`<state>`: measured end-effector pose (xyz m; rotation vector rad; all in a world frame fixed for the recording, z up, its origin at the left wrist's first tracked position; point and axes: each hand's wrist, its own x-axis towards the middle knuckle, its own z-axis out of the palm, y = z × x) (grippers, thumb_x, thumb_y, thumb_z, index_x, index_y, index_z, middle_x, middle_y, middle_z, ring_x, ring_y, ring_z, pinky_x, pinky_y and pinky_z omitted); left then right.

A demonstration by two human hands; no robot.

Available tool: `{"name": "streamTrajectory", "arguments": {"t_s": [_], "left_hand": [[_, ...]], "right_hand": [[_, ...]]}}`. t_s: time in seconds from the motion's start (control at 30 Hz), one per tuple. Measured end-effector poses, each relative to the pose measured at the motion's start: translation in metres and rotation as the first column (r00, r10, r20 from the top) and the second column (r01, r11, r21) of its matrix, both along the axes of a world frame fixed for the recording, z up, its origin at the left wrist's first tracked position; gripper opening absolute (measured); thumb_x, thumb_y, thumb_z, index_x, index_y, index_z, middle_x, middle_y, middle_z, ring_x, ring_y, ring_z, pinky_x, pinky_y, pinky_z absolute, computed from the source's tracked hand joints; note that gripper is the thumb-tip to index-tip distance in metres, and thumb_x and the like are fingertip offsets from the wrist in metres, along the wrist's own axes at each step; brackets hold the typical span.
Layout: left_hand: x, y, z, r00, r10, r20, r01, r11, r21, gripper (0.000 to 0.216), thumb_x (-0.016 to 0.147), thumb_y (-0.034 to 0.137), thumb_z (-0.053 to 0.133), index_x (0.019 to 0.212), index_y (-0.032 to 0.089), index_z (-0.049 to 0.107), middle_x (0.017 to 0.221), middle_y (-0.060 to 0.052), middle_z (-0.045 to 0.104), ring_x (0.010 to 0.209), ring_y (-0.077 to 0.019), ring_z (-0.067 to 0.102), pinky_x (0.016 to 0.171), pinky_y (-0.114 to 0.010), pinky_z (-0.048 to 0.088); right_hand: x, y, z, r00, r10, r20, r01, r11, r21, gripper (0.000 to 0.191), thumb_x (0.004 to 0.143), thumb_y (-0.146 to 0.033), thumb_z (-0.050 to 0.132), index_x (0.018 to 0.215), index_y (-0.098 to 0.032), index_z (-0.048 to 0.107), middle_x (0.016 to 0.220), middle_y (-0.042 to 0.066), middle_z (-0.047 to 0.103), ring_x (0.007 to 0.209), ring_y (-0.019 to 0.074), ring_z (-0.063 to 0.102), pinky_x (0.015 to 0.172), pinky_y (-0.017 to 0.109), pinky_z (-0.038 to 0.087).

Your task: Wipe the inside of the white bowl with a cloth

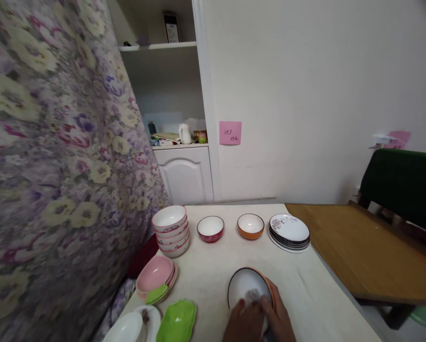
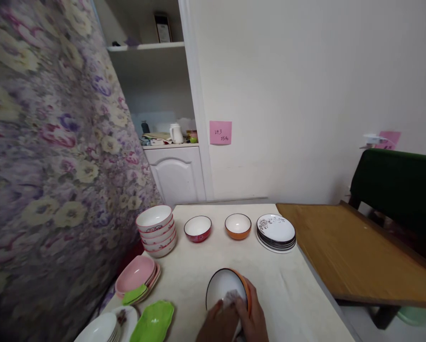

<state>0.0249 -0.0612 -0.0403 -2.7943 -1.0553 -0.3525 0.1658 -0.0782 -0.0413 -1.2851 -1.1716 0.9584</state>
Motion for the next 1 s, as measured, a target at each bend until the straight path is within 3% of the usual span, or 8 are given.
{"name": "streamTrajectory", "arguments": {"t_s": [0.1,0.23,0.33,0.4,0.53,0.63,0.8,1.0], "left_hand": [[-0.031,0.008,0.009,0.991,-0.112,-0.071,0.119,0.987,0.108,0.03,0.09,0.025,0.045,0.118,0.022,0.056,0.125,0.0,0.062,0.117,-0.0215,0.056,0.098,-0.039,0.046],[-0.012,0.004,0.003,0.995,0.099,-0.016,-0.101,0.991,-0.088,0.03,0.086,0.023,0.049,0.113,0.024,0.062,0.109,-0.001,0.071,0.101,-0.0186,0.066,0.093,-0.032,0.049],[0.02,-0.005,-0.006,0.977,0.212,0.026,-0.208,0.973,-0.102,0.037,0.085,0.02,0.047,0.119,0.017,0.058,0.108,-0.007,0.071,0.093,-0.0195,0.068,0.081,-0.028,0.053],[0.021,-0.006,-0.005,0.988,0.15,0.036,-0.146,0.985,-0.09,0.042,0.085,0.021,0.047,0.127,0.016,0.051,0.118,-0.007,0.066,0.102,-0.0189,0.065,0.085,-0.027,0.052],[-0.019,0.004,0.01,0.994,-0.104,-0.025,0.106,0.989,0.103,0.032,0.089,0.024,0.046,0.121,0.022,0.054,0.122,0.001,0.065,0.114,-0.0173,0.058,0.098,-0.032,0.045],[-0.03,0.008,0.01,0.998,-0.056,-0.043,0.061,0.991,0.117,0.026,0.089,0.023,0.047,0.112,0.022,0.059,0.115,0.002,0.068,0.109,-0.0181,0.061,0.094,-0.032,0.047],[0.016,-0.001,-0.011,0.992,0.124,0.014,-0.124,0.992,0.003,0.032,0.087,0.023,0.047,0.116,0.016,0.059,0.102,-0.006,0.073,0.089,-0.0173,0.069,0.075,-0.025,0.053],[-0.021,0.007,0.0,0.992,-0.126,-0.014,0.126,0.967,0.22,0.03,0.091,0.031,0.044,0.117,0.022,0.056,0.118,0.001,0.067,0.111,-0.0183,0.059,0.096,-0.033,0.044]], "right_hand": [[0.001,0.004,-0.007,0.997,-0.01,0.073,0.009,1.0,0.01,0.062,0.081,-0.052,0.047,0.13,-0.016,0.039,0.139,0.012,0.047,0.13,0.0255,0.04,0.109,0.034,0.03],[-0.006,0.002,-0.001,0.996,-0.015,0.083,0.011,0.999,0.053,0.07,0.079,-0.05,0.052,0.137,-0.017,0.031,0.143,0.012,0.042,0.132,0.0261,0.038,0.111,0.037,0.028],[-0.006,-0.002,0.006,0.999,-0.041,0.015,0.041,0.999,0.036,0.066,0.082,-0.05,0.05,0.137,-0.019,0.031,0.138,0.011,0.048,0.126,0.0253,0.045,0.107,0.035,0.034],[-0.003,-0.002,0.007,0.999,-0.025,-0.037,0.027,0.999,0.039,0.058,0.085,-0.051,0.045,0.134,-0.02,0.035,0.134,0.009,0.053,0.122,0.0237,0.049,0.103,0.033,0.038],[0.002,0.003,-0.003,1.0,-0.008,0.001,0.008,0.999,0.052,0.055,0.084,-0.049,0.047,0.13,-0.019,0.041,0.137,0.009,0.05,0.128,0.0237,0.043,0.108,0.032,0.033],[-0.002,0.006,-0.007,0.999,-0.01,0.048,0.007,0.998,0.059,0.064,0.079,-0.048,0.053,0.133,-0.019,0.037,0.142,0.011,0.044,0.132,0.0259,0.037,0.111,0.036,0.027],[-0.006,-0.002,0.007,1.0,0.005,0.009,-0.005,1.0,0.023,0.066,0.085,-0.048,0.047,0.14,-0.02,0.024,0.141,0.011,0.044,0.129,0.024,0.041,0.11,0.037,0.029],[0.003,0.004,-0.003,1.0,0.013,0.004,-0.014,0.999,0.035,0.058,0.083,-0.052,0.046,0.129,-0.017,0.041,0.137,0.011,0.049,0.129,0.0251,0.041,0.108,0.034,0.033]]}}
